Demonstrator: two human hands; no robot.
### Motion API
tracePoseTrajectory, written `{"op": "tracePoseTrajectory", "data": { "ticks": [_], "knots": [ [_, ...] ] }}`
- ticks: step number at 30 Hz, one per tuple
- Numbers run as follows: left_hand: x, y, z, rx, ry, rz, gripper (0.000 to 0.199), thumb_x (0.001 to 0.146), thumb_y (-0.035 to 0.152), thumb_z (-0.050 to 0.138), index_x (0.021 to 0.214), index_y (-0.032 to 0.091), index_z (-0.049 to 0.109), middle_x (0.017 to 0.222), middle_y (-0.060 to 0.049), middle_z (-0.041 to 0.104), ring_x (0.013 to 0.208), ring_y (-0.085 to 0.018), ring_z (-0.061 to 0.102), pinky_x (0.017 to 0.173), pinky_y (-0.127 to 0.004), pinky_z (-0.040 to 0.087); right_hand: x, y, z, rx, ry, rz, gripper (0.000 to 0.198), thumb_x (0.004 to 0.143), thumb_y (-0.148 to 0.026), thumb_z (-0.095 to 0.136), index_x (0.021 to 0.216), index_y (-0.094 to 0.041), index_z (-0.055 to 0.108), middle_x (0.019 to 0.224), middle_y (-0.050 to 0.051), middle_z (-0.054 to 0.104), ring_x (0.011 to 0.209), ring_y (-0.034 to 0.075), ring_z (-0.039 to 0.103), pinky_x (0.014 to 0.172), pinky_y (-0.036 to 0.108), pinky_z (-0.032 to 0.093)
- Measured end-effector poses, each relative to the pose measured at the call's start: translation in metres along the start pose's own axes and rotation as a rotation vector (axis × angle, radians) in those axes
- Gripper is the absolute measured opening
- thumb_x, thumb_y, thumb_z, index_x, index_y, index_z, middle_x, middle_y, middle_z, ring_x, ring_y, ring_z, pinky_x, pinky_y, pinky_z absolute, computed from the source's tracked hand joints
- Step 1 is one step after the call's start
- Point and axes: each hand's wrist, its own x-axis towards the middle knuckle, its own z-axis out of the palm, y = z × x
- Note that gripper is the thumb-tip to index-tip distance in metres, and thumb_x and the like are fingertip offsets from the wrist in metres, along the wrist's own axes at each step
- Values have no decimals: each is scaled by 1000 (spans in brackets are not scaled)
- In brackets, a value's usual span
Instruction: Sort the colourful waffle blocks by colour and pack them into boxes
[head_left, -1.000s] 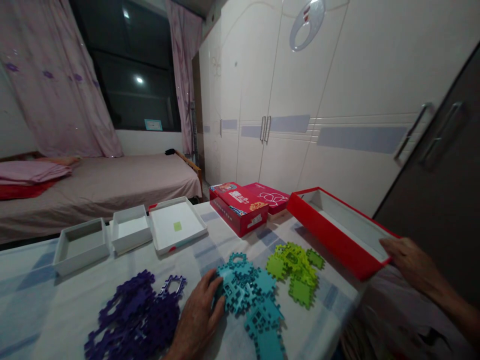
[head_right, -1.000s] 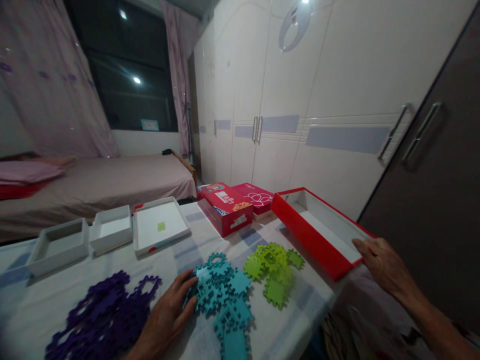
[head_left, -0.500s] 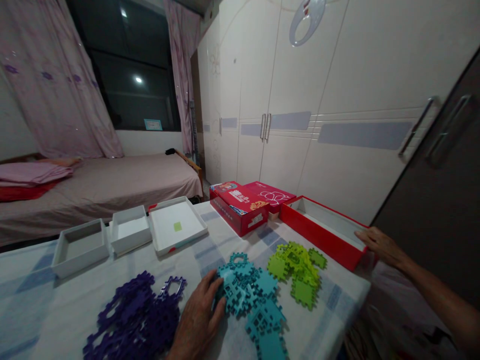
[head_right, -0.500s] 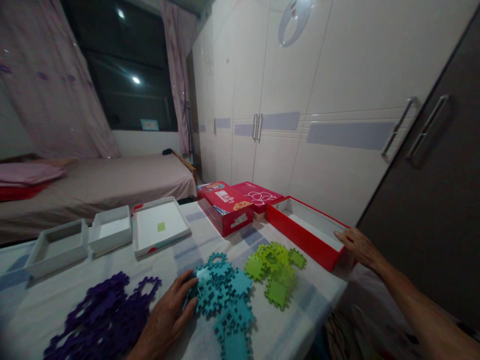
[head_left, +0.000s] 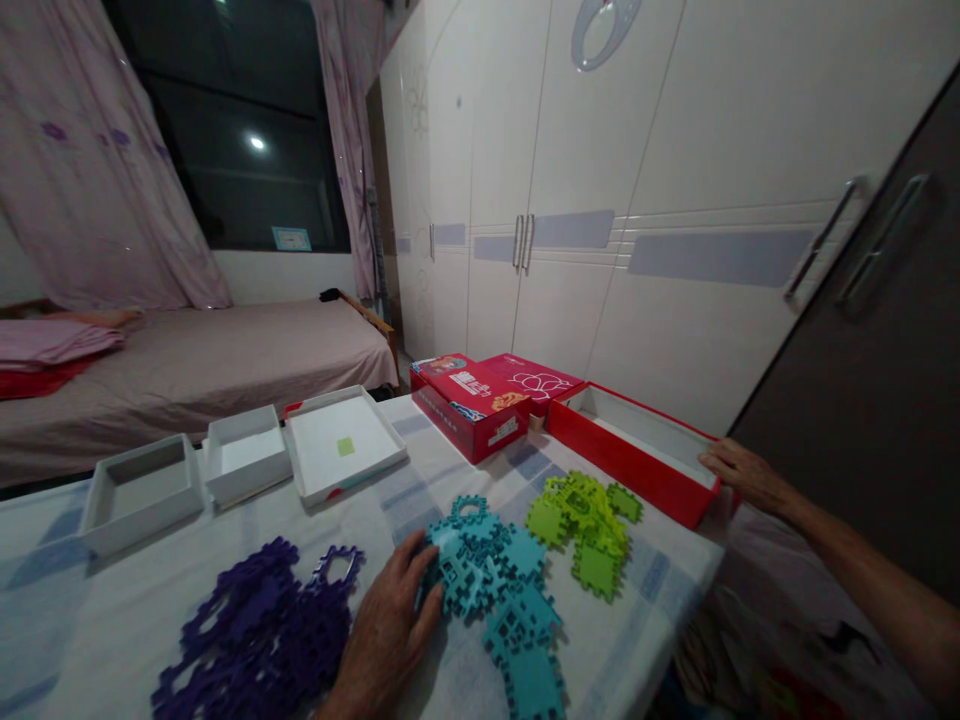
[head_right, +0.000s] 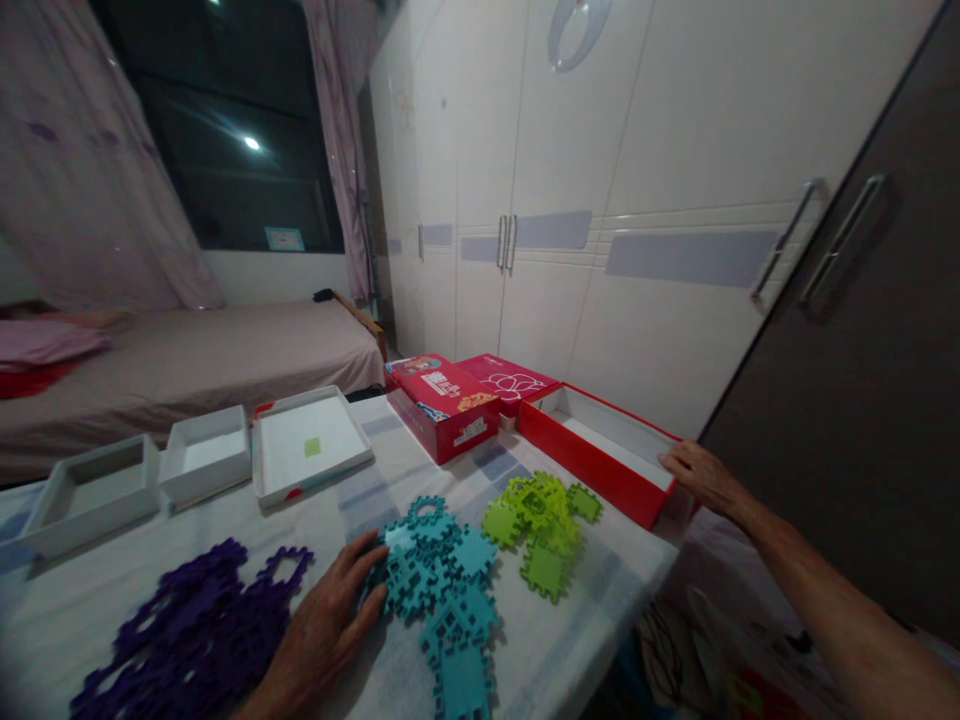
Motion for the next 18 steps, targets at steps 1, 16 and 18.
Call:
{"op": "tracePoseTrajectory", "data": {
  "ticks": [1, 16, 18],
  "knots": [
    [0, 0, 0, 3, -1, 0, 34, 85, 32, 46, 114, 22, 61, 129, -8, 55, 115, -23, 55, 95, -39, 48, -1, -2, 0, 1, 9, -3, 25, 80, -37, 41, 67, -20, 54, 83, 9, 55, 85, 20, 53, 87, 31, 37],
    [1, -1, 0, 50, -8, 43, 35, 86, 32, 43, 112, 18, 62, 128, -11, 55, 114, -25, 56, 94, -41, 49, -10, -15, 0, -35, -10, -32, 30, 84, -37, 38, 71, -18, 57, 84, 10, 55, 86, 19, 54, 85, 29, 38],
    [0, -3, 1, 54, -6, 41, 35, 87, 32, 43, 113, 18, 62, 128, -11, 55, 114, -25, 55, 94, -41, 49, -15, -20, -3, -101, 88, -15, 31, 85, -39, 39, 76, -16, 59, 89, 11, 54, 86, 19, 55, 82, 29, 39]
  ]
}}
